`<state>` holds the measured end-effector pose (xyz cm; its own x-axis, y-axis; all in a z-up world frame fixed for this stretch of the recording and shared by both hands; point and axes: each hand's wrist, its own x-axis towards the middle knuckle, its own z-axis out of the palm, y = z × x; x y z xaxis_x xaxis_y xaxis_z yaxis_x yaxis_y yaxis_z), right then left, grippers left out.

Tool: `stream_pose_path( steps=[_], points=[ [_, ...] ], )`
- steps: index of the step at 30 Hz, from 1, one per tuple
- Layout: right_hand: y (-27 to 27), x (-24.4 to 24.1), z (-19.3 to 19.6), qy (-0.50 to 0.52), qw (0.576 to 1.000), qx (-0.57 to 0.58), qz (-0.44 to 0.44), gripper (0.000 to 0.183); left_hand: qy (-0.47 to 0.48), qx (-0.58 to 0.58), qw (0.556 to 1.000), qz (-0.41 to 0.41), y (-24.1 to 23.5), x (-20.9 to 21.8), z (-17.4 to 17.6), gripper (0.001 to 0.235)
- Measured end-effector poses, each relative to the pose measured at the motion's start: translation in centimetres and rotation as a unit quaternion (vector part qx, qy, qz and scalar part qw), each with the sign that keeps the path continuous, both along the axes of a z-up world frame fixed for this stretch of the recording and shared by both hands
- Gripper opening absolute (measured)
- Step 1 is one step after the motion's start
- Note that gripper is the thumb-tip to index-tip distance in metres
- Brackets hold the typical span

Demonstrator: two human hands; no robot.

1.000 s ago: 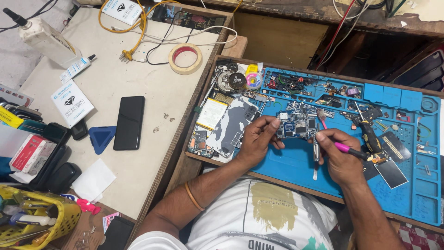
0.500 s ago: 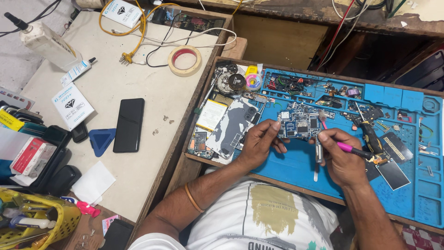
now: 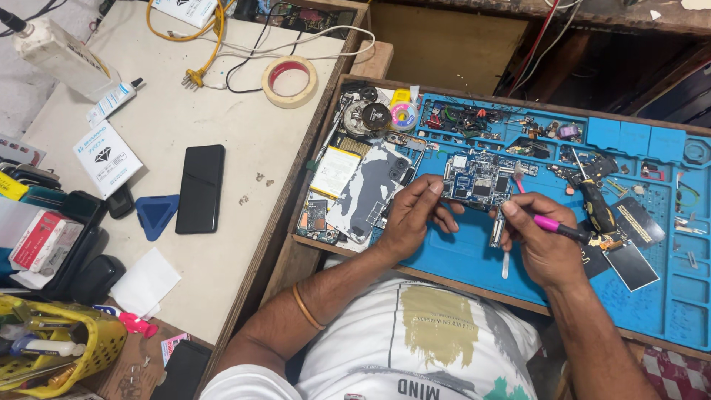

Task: The person holds a disassembled smartphone motherboard and uses a small brush to clean its surface. The person repeatedly brushes different areas of the board, occasionally flipping it over to access the other side.

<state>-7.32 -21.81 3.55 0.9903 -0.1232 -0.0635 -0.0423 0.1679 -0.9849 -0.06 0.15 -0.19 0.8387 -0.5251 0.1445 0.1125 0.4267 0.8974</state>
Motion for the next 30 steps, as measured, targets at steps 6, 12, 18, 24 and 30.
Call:
stream_pose_path(
  steps=[6,12,18,24,30],
  points=[
    [0.1,0.1,0.1,-0.004,0.997,-0.073,0.001,0.023,0.007,0.005,1.000,0.003,-0.1,0.3,-0.5,0.034],
    [0.2,0.0,0.1,0.008,0.998,-0.067,0.005,0.022,-0.015,0.004,1.000,0.010,0.0,0.3,-0.2,0.034],
    [0.5,-0.4,-0.5,0.006,0.996,-0.093,0.006,0.021,0.018,-0.009,1.000,0.005,-0.1,-0.1,0.7,0.031],
    [0.5,-0.4,-0.6,-0.069,0.980,-0.186,0.003,0.024,0.057,-0.014,0.997,0.048,-0.5,0.0,1.3,0.022],
    [-0.3,-1.3,0.9,-0.181,0.978,-0.075,-0.072,0.021,0.033,0.005,0.998,0.062,-0.4,-0.3,1.5,0.023]
  ],
)
